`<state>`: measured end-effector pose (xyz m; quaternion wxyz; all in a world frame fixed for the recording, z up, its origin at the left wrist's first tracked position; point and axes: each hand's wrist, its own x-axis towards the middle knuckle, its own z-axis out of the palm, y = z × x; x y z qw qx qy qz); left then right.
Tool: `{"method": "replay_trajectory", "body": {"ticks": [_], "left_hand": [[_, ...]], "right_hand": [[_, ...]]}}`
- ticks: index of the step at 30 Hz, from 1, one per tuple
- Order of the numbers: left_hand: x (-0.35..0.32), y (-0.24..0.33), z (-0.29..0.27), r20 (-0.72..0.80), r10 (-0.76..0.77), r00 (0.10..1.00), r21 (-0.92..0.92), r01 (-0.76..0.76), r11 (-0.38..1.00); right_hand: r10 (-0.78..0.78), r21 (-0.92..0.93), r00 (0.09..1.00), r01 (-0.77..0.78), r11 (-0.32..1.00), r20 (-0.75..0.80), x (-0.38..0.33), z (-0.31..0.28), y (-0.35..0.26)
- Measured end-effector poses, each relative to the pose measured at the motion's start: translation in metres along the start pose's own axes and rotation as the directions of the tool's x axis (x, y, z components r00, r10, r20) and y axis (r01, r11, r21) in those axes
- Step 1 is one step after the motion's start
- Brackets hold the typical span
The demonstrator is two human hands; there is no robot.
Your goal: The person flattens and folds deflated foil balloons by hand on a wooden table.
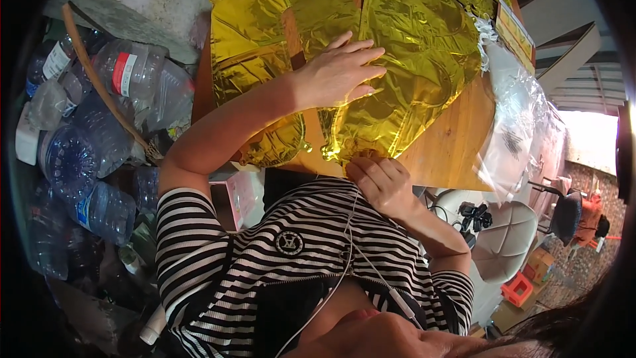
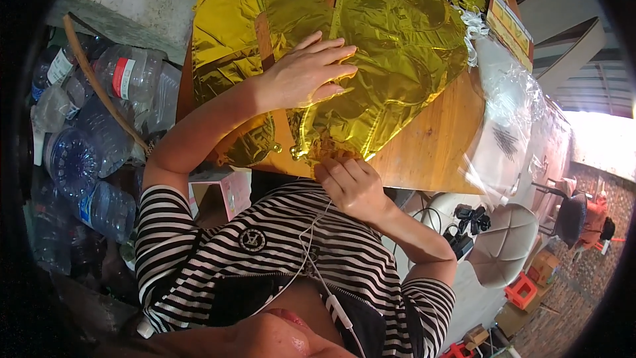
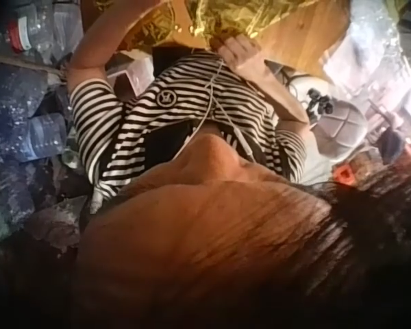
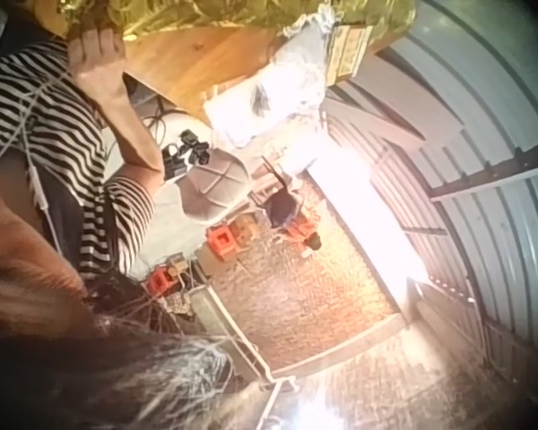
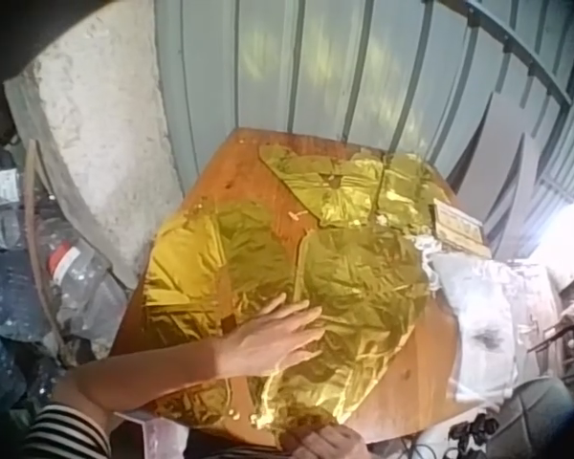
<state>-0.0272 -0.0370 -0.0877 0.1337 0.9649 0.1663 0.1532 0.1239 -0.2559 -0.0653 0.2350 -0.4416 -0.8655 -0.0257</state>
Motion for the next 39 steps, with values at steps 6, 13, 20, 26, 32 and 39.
{"method": "replay_trajectory", "body": {"ticks": [6, 13, 20, 26, 32, 39], "left_hand": [[0.001, 0.000, -0.003, 0.041, -0.003, 0.999, -0.049, 0.005, 0.999], [-0.001, 0.001, -0.004, 0.026, 0.021, 0.999, -0.033, -0.020, 0.999], [0.002, 0.002, -0.008, 0.050, 0.036, 0.998, -0.018, -0.035, 0.999], [0.001, 0.006, -0.007, -0.025, 0.012, 1.000, -0.030, -0.013, 0.999], [0.001, -0.001, -0.001, -0.030, -0.014, 0.999, -0.019, 0.013, 1.000], [0.003, -0.002, 0.000, -0.044, 0.011, 0.999, -0.028, -0.012, 1.000]], "right_hand": [[0.091, 0.103, 0.994, -0.086, 0.991, -0.051, 0.013, -0.019, 0.012], [0.261, -0.025, 0.963, -0.263, 0.964, -0.073, 0.036, -0.018, 0.067], [0.283, -0.122, 0.958, -0.287, 0.950, -0.051, 0.039, -0.011, 0.085], [0.273, -0.162, 0.960, -0.280, 0.946, -0.064, 0.036, -0.010, 0.087], [0.309, -0.136, 0.948, -0.317, 0.939, -0.073, 0.035, -0.010, 0.086], [0.284, -0.188, 0.955, -0.295, 0.937, -0.083, 0.034, -0.008, 0.085]]}}
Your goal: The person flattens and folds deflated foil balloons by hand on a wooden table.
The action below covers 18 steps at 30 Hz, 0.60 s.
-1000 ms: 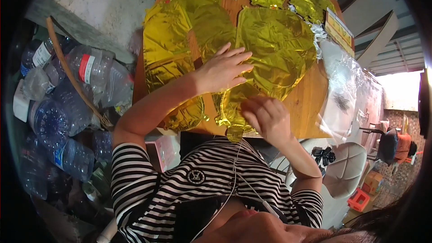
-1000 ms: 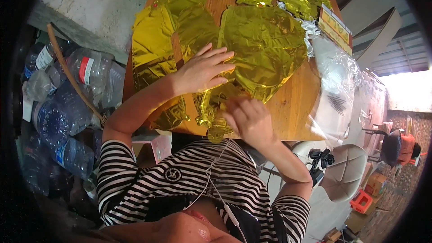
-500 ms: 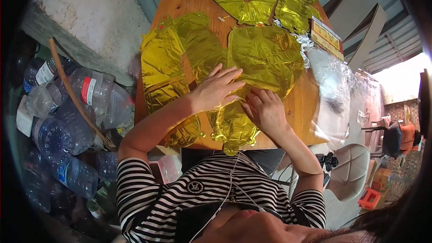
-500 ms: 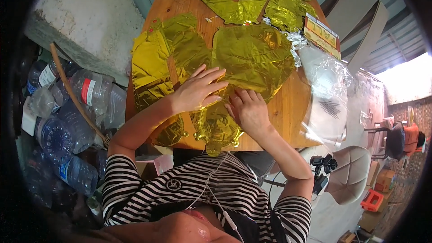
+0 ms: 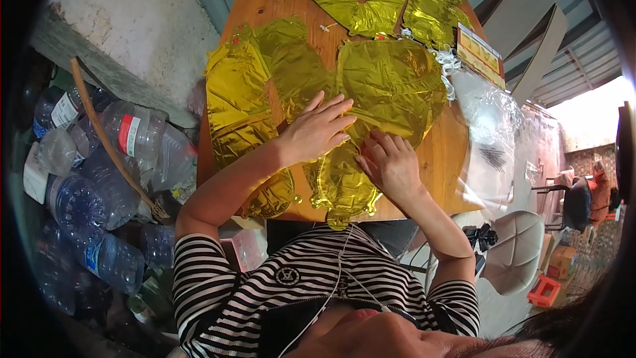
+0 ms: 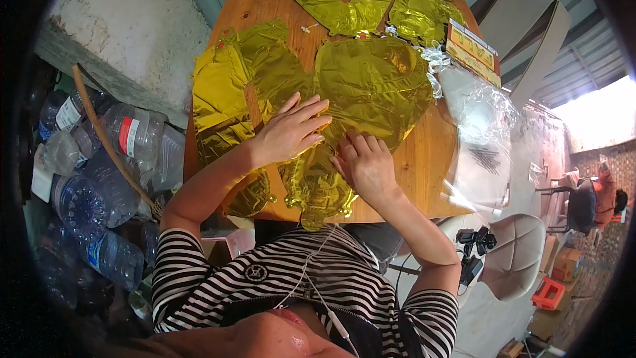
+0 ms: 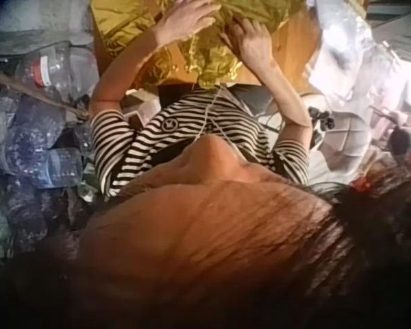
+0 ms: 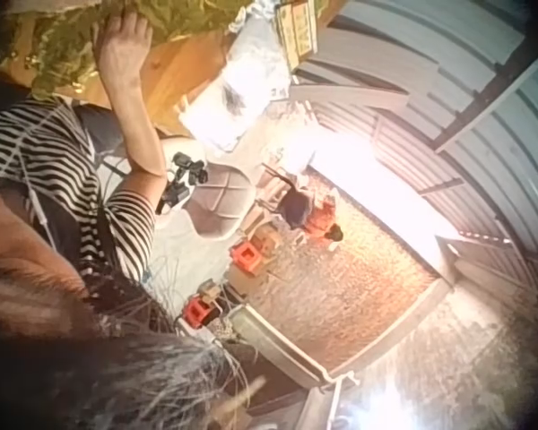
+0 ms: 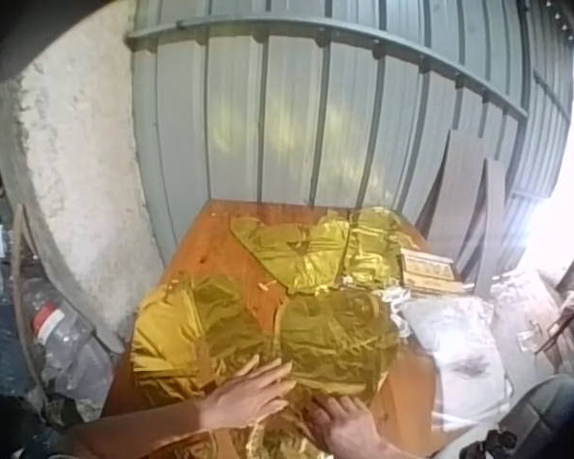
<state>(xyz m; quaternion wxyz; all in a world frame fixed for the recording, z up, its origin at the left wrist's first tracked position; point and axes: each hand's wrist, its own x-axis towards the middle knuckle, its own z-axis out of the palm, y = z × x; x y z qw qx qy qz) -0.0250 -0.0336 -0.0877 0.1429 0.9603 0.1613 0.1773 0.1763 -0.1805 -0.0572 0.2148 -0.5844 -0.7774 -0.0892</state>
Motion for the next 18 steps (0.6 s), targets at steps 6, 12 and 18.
{"method": "replay_trajectory", "body": {"ticks": [6, 12, 18], "left_hand": [[-0.0035, 0.0034, -0.0014, 0.026, -0.029, 0.999, 0.008, 0.028, 1.000], [-0.0054, 0.0006, 0.0056, 0.006, -0.031, 0.999, 0.026, 0.031, 0.999], [-0.0020, 0.0014, 0.0005, 0.011, -0.049, 0.999, 0.008, 0.049, 0.999]], "right_hand": [[-0.002, 0.010, 1.000, 0.002, 1.000, 0.002, 0.0000, 0.0005, -0.0019], [0.020, 0.028, 0.999, -0.021, 0.999, 0.029, 0.0005, 0.0004, -0.0038], [-0.020, 0.075, 1.000, 0.020, 0.997, -0.005, 0.0060, -0.0044, -0.0053]]}}
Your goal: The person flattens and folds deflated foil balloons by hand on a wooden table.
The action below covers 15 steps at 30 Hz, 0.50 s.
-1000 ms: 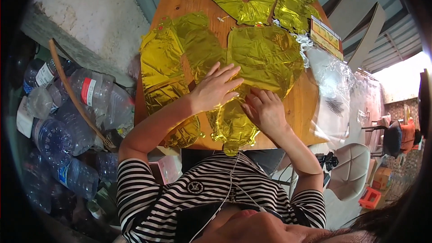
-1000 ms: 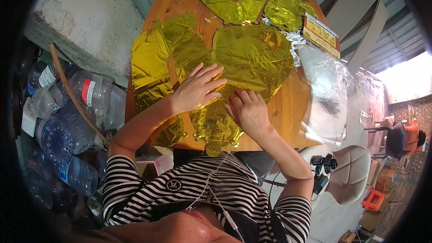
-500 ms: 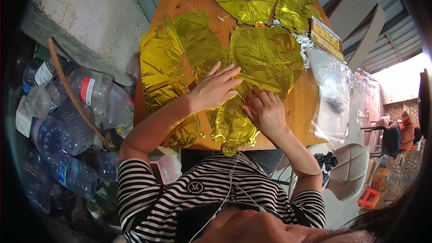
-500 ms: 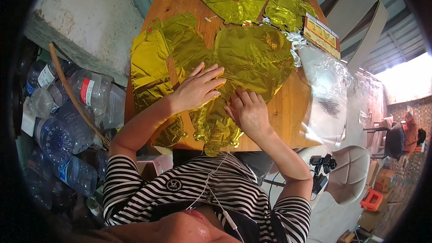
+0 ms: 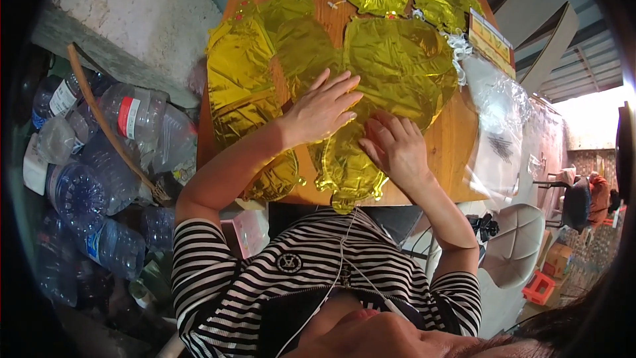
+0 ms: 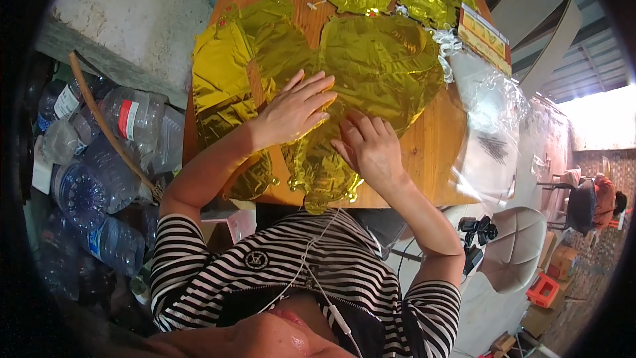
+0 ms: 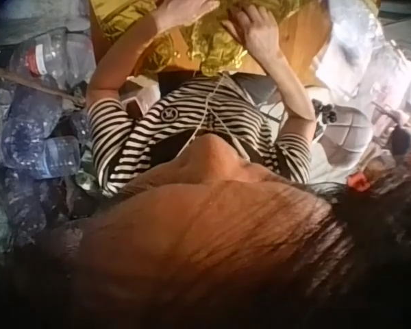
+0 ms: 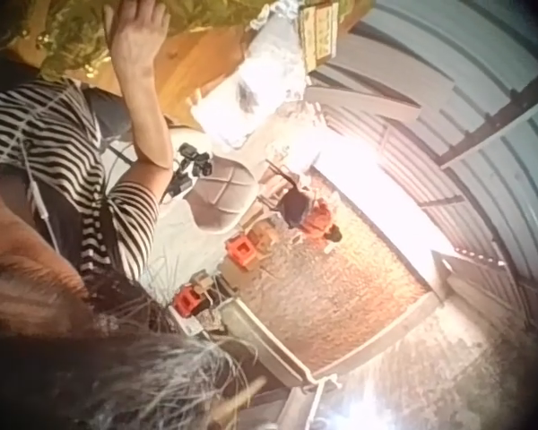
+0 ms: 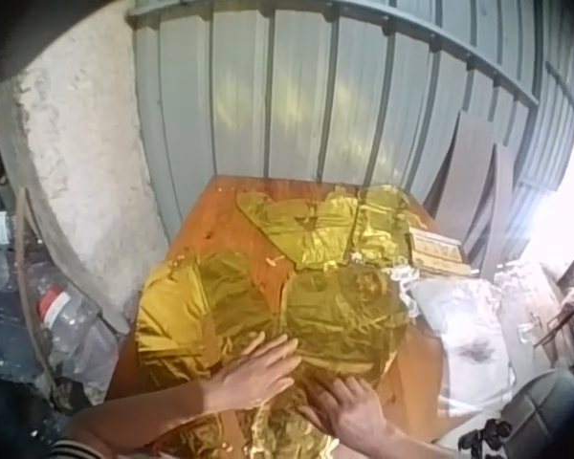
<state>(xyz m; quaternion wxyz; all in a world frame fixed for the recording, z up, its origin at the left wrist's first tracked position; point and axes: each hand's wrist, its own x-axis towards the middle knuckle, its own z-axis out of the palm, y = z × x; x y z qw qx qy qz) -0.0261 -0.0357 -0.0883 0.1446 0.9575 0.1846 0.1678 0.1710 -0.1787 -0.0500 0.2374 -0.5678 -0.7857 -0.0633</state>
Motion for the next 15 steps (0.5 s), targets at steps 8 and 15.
{"method": "replay_trajectory", "body": {"ticks": [8, 15], "left_hand": [[0.007, -0.015, -0.024, -0.356, -0.010, 0.935, -0.040, -0.004, 0.999], [-0.016, -0.070, -0.070, -0.324, -0.438, 0.839, 0.227, 0.518, 0.825]], "right_hand": [[-0.099, 0.105, 0.993, 0.092, 0.990, 0.068, 0.000, -0.002, -0.012], [-0.383, 0.282, 0.919, 0.345, 0.895, 0.094, 0.017, 0.011, -0.026]]}}
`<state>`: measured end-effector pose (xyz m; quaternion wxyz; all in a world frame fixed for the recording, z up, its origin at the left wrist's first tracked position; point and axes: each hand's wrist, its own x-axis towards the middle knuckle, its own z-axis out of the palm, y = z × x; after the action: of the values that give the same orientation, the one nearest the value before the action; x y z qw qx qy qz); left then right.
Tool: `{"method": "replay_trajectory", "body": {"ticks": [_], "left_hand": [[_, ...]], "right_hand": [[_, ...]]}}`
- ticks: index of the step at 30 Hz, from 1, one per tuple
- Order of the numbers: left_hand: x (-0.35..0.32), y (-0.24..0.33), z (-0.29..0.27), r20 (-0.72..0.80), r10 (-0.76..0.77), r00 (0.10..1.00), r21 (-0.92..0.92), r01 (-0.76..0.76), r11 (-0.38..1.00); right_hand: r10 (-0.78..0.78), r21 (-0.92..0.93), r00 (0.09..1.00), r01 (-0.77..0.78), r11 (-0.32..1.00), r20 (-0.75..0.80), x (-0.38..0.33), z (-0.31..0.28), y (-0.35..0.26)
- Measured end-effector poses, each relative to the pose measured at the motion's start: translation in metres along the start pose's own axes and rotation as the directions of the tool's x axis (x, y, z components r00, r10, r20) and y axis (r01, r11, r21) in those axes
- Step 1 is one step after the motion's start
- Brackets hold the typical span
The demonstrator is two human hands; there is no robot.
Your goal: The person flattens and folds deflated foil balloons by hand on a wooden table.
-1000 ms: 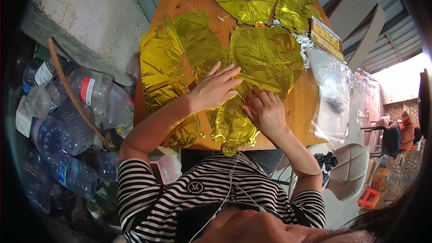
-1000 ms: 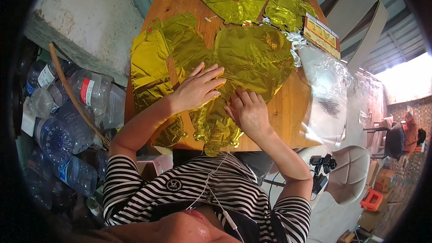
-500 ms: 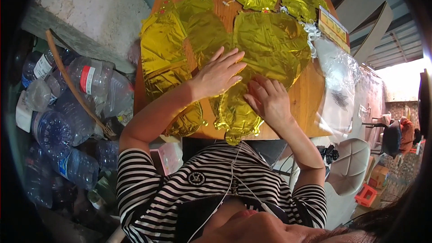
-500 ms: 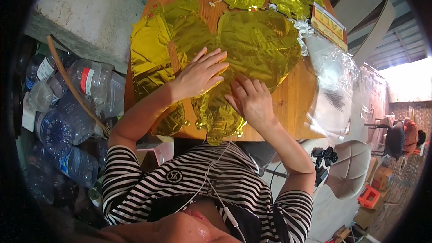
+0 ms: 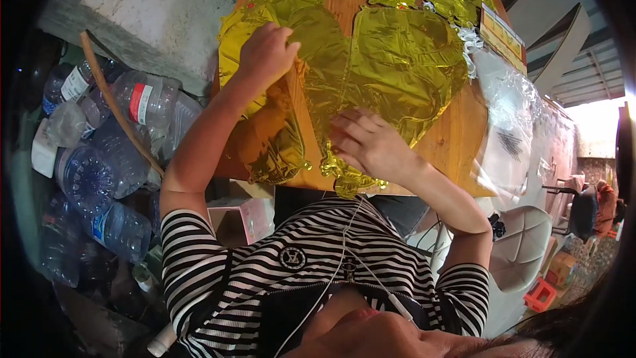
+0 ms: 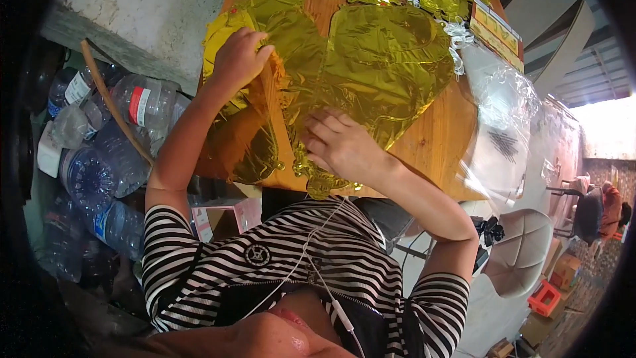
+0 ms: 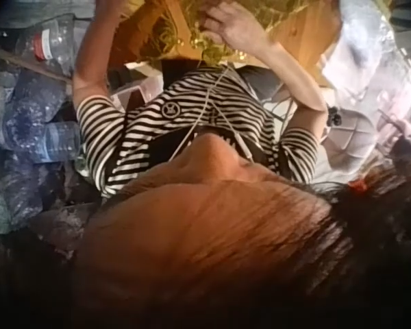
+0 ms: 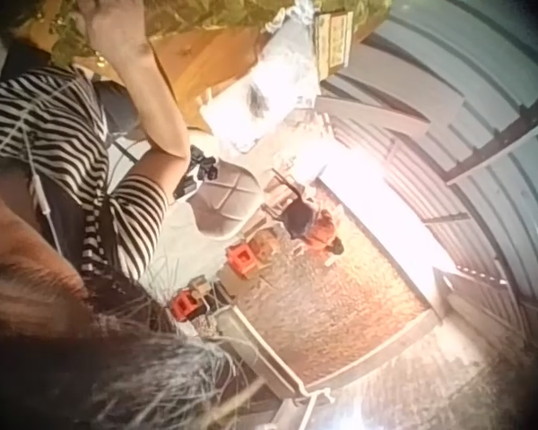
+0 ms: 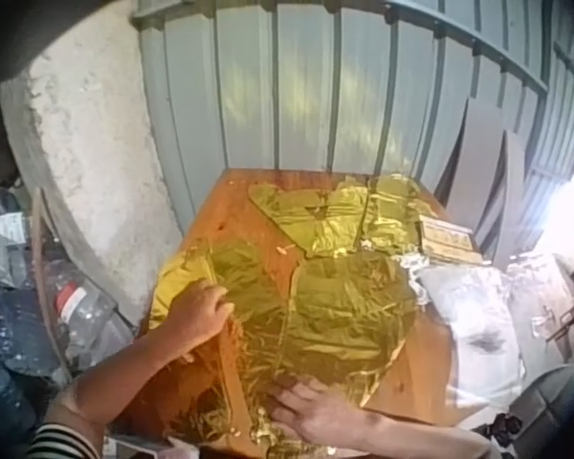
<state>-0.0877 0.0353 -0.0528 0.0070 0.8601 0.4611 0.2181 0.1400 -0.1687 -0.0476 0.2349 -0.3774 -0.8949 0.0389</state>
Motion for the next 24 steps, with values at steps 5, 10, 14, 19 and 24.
{"method": "replay_trajectory", "body": {"ticks": [5, 10, 14, 19, 24], "left_hand": [[0.021, -0.029, 0.014, 0.079, -0.285, 0.955, 0.024, 0.284, 0.959], [0.056, -0.044, 0.024, 0.169, -0.439, 0.883, 0.080, 0.431, 0.899], [0.071, -0.038, 0.022, 0.350, -0.493, 0.796, 0.086, 0.497, 0.863], [0.075, -0.039, 0.027, 0.370, -0.470, 0.801, 0.069, 0.481, 0.874], [0.085, -0.024, 0.021, 0.313, -0.557, 0.770, 0.067, 0.567, 0.821]], "right_hand": [[-0.127, 0.000, 0.990, 0.127, 0.992, 0.066, 0.012, 0.005, 0.003], [-0.113, 0.009, 0.988, 0.113, 0.994, 0.103, 0.011, 0.006, 0.004], [-0.103, 0.003, 0.988, 0.104, 0.995, 0.118, 0.012, 0.005, 0.005], [-0.091, 0.043, 0.993, 0.088, 0.995, 0.075, 0.016, -0.001, 0.012], [0.119, -0.070, 0.991, -0.114, 0.991, 0.063, 0.025, -0.011, 0.068]]}}
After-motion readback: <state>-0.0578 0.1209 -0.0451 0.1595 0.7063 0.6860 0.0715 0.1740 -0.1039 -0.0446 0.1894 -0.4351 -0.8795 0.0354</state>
